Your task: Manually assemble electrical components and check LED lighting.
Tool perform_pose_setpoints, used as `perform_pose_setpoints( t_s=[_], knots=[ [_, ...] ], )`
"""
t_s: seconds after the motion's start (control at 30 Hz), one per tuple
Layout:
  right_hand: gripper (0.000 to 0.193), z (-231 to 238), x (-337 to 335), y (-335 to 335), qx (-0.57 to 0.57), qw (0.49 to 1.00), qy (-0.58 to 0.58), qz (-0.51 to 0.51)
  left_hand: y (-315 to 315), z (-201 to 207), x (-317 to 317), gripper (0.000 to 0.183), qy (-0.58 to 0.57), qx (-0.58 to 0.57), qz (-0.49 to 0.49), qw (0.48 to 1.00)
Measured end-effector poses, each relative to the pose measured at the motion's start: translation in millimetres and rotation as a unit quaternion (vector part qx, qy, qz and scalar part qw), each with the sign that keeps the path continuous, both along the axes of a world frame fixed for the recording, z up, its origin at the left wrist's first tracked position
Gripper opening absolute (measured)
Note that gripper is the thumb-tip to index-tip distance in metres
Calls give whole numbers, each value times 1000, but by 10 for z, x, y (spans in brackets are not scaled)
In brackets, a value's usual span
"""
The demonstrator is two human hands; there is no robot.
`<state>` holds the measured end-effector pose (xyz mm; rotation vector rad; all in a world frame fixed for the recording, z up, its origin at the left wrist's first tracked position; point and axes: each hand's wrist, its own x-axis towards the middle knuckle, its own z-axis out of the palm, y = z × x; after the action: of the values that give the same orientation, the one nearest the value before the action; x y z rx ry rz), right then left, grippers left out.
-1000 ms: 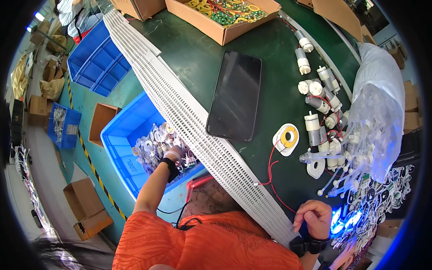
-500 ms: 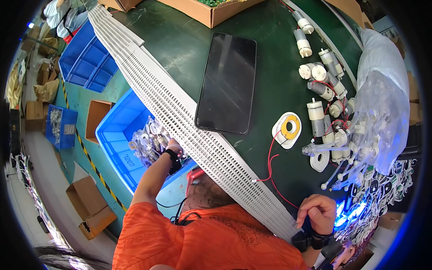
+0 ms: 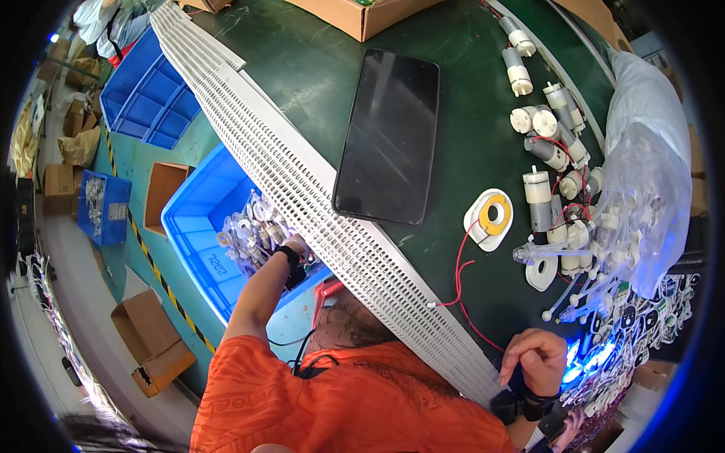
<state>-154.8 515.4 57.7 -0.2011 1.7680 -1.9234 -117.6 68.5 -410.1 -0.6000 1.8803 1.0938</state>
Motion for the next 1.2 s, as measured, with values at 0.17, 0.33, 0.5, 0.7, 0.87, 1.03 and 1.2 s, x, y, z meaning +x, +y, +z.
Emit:
perform_pose_setpoints(
  t_s=[0.17,0.33,0.5,0.7,0.87,1.03,1.2],
  knots=[
    [26,-10,16,-12,12,1000,3,-5,12,-585,109,63,97,-11,54,994],
    [26,102,-77,140,-47,999,0,22,-601,-1324,610,41,273,188,217,918],
    [27,-39,8,-3,2,1000,5,-6,187,443,-277,23,-120,159,257,946],
    [27,1,-43,-27,-9,1000,1,11,275,517,-409,29,-190,120,341,913],
    [26,-1,-25,-6,-7,1000,-11,3,418,1448,-1005,34,-86,156,400,899],
    [25,-8,-4,-24,-10,1000,-14,-8,681,1473,-1075,34,-61,207,402,890],
    [26,-11,-15,-11,-19,1000,-9,-7,757,1442,-1008,34,-51,255,414,872]
  ],
)
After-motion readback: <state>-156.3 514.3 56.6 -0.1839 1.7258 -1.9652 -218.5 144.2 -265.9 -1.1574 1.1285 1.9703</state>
